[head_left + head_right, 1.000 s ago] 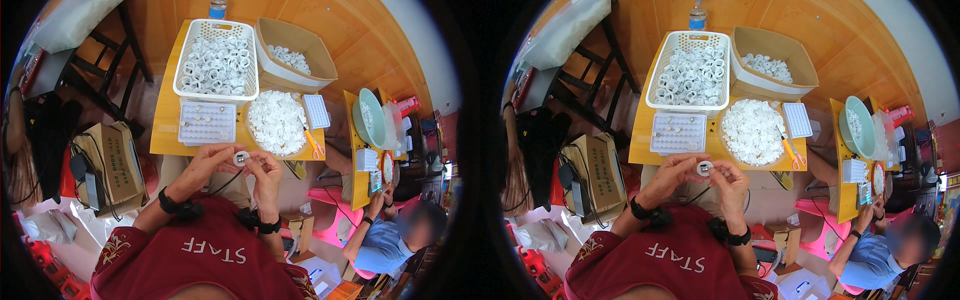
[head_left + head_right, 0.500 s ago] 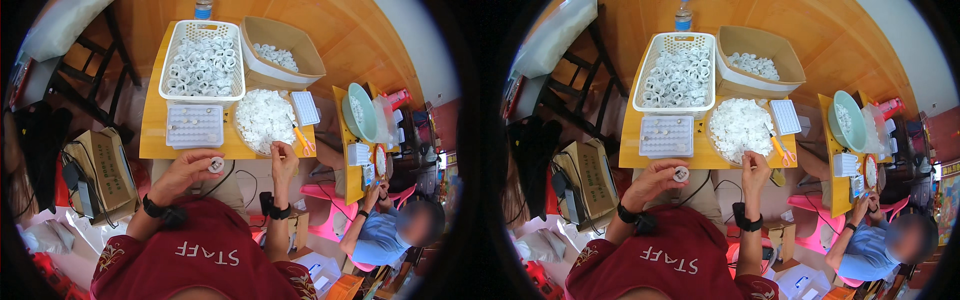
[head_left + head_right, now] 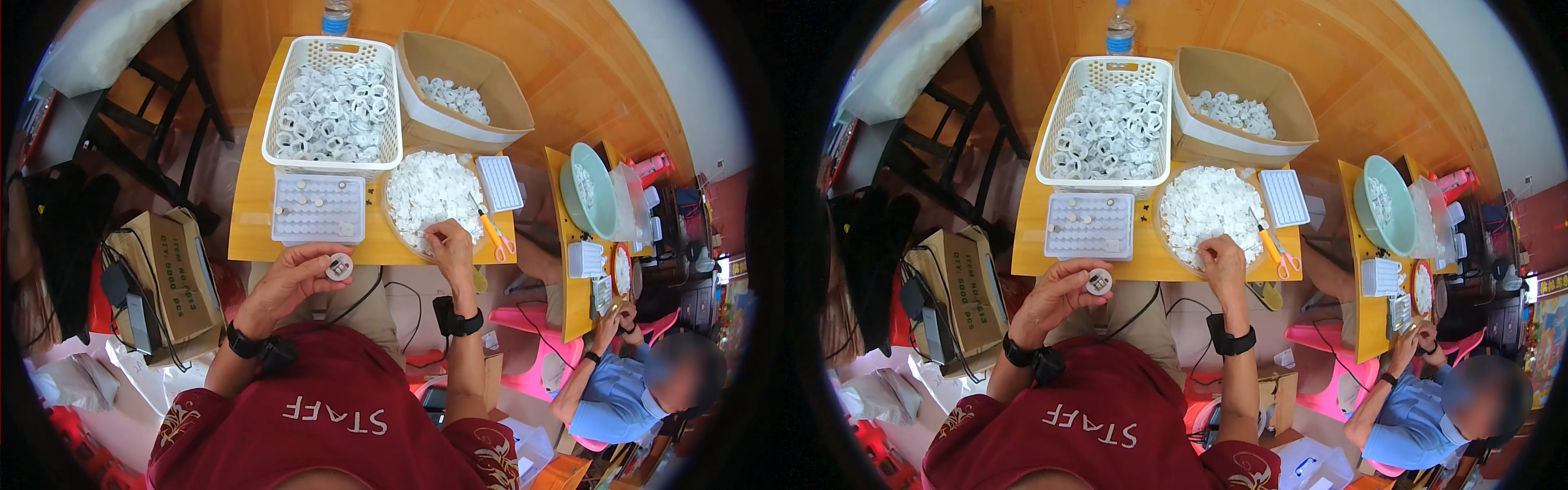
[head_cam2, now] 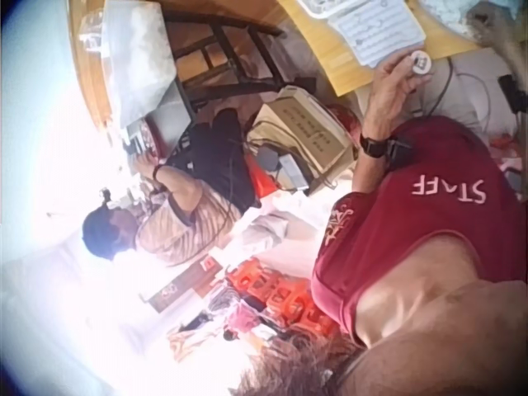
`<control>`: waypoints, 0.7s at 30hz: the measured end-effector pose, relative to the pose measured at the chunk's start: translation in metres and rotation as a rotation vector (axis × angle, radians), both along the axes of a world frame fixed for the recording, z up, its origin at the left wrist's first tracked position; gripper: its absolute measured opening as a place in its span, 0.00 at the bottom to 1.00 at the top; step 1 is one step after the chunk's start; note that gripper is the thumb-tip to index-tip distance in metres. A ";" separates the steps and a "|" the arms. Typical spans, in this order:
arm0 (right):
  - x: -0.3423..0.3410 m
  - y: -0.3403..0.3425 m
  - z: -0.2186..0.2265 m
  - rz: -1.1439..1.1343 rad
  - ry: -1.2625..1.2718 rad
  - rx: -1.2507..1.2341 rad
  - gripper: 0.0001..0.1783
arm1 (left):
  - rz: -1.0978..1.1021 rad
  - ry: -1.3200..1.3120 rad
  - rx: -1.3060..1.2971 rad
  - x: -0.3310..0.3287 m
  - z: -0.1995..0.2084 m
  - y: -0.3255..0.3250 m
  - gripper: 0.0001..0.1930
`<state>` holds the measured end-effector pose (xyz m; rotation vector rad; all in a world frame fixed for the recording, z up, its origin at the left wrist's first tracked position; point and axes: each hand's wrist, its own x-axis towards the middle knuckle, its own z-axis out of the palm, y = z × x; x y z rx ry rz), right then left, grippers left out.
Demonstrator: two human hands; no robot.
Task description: Assembling small white plastic components by manually pressing them together and organizing them into a tray.
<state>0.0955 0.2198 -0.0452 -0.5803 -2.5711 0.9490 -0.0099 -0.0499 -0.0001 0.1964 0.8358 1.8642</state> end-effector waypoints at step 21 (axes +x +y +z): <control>0.000 -0.024 0.028 -0.049 0.279 -1.137 0.11 | -0.067 0.032 -0.026 0.003 -0.001 0.003 0.17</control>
